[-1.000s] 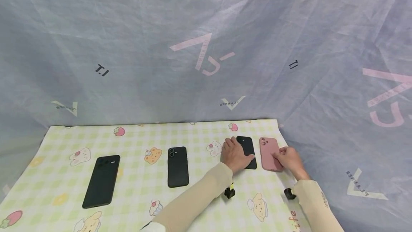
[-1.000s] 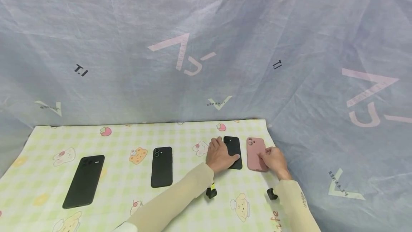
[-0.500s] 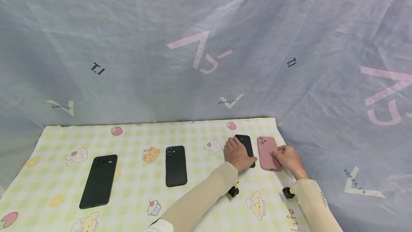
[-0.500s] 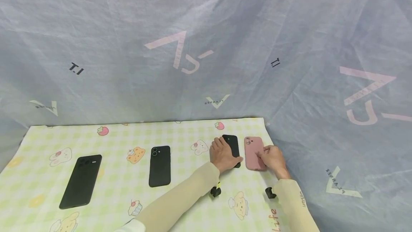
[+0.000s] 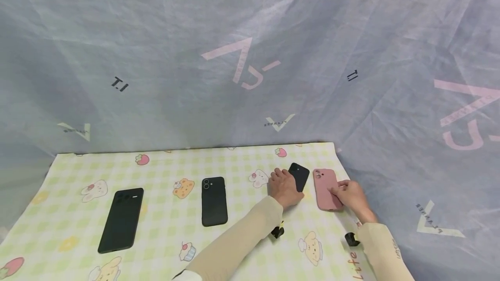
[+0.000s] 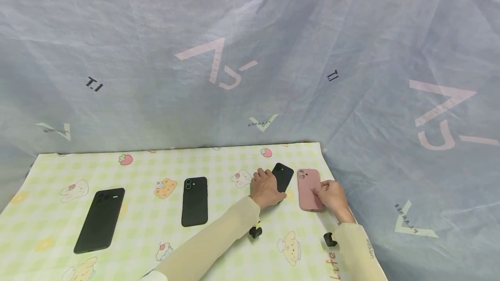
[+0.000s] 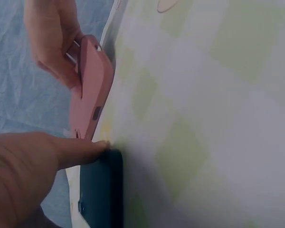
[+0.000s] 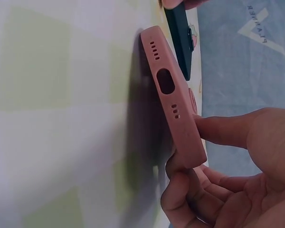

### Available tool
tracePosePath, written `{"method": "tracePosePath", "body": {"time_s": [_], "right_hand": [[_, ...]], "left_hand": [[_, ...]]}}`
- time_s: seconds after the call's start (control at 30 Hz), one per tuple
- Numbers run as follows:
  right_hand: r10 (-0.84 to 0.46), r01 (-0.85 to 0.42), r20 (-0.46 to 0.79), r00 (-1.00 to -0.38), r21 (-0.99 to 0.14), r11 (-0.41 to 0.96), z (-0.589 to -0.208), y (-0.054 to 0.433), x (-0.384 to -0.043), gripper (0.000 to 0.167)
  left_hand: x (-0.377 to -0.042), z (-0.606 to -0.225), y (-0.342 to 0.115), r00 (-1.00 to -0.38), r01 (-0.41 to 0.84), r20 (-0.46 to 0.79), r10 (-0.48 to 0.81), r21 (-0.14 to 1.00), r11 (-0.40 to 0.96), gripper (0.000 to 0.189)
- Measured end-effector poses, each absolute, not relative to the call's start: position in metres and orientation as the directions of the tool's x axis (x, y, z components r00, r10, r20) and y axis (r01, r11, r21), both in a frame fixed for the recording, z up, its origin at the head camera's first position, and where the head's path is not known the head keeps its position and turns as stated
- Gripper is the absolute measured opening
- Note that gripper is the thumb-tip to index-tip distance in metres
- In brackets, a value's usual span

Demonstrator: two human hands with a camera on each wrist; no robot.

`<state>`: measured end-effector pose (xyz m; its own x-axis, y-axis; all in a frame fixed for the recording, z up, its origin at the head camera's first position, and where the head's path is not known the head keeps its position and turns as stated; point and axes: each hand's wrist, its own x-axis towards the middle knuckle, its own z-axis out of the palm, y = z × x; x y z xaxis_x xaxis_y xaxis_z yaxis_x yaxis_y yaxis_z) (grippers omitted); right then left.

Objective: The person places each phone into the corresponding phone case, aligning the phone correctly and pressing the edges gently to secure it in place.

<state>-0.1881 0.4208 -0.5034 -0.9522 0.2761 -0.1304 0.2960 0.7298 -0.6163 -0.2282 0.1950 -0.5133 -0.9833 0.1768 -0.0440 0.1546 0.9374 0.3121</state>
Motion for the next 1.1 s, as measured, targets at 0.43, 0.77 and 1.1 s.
{"method": "tracePosePath", "body": {"time_s": [0.43,0.77,1.1], "right_hand": [[0.270,0.296,-0.137,-0.953,-0.608,0.736,-0.503,0.419,-0.186,0.046],[0.276,0.309,-0.150,-0.949,-0.597,0.741,-0.504,0.420,-0.186,0.048],[0.259,0.310,-0.173,-0.950,-0.591,0.745,-0.497,0.411,-0.182,0.051]], "left_hand": [[-0.227,-0.510,0.177,-0.968,0.211,-0.058,0.242,0.326,0.921,0.074],[-0.221,-0.507,0.167,-0.963,0.217,-0.086,0.254,0.305,0.927,0.076],[-0.209,-0.508,0.144,-0.939,0.271,-0.093,0.331,0.392,0.879,0.079]]}}
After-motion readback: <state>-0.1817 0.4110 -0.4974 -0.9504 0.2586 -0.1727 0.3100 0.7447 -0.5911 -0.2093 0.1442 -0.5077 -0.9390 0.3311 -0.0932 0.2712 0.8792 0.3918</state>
